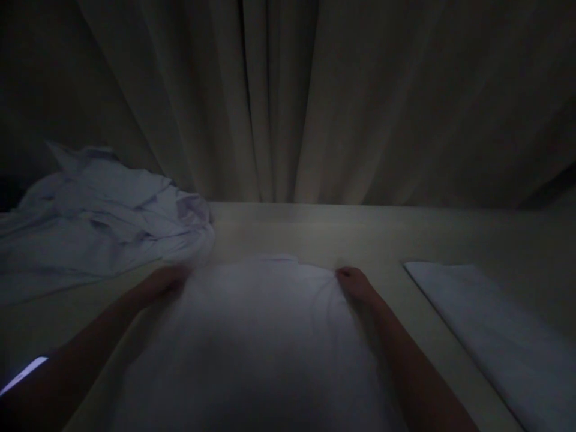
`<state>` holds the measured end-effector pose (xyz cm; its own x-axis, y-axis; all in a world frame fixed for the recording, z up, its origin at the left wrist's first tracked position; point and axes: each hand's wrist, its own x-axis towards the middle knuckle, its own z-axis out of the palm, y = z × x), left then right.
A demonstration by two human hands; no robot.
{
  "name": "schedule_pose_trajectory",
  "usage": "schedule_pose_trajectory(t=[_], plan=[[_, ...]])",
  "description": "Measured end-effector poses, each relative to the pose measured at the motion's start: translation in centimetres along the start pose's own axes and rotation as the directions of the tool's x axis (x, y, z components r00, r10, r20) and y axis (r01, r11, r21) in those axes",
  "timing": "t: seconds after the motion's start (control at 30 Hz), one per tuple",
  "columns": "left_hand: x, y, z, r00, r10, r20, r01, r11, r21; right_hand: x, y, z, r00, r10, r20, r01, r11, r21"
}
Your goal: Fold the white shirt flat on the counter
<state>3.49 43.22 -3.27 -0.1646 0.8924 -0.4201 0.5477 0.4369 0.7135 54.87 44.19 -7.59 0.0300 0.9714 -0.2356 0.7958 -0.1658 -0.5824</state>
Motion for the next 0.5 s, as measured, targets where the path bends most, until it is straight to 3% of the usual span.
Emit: schedule_pose_trajectory(t=[0.1,0.3,0.5], plan=[[0.3,-0.4,0.2,1.0,-0.005,-0.013,0.006,1.0,0.03,0.1,0.1,0.2,1.0,0.017,-0.018,-0.016,1.0,0.022],[1.4,-0.1,0.3,0.987,0.105,-0.12,-0.068,0.959,0.277,0.7,0.4,0.4,0.988,0.115,-0.099,-0.118,0.993,-0.02],[2.1,-0.2,0.2,0.974,0.132,-0.185,-0.06,0.935,0.349,-0.7,-2.2,0.5,0.954,0.134,-0.269,-0.157,0.986,-0.064]])
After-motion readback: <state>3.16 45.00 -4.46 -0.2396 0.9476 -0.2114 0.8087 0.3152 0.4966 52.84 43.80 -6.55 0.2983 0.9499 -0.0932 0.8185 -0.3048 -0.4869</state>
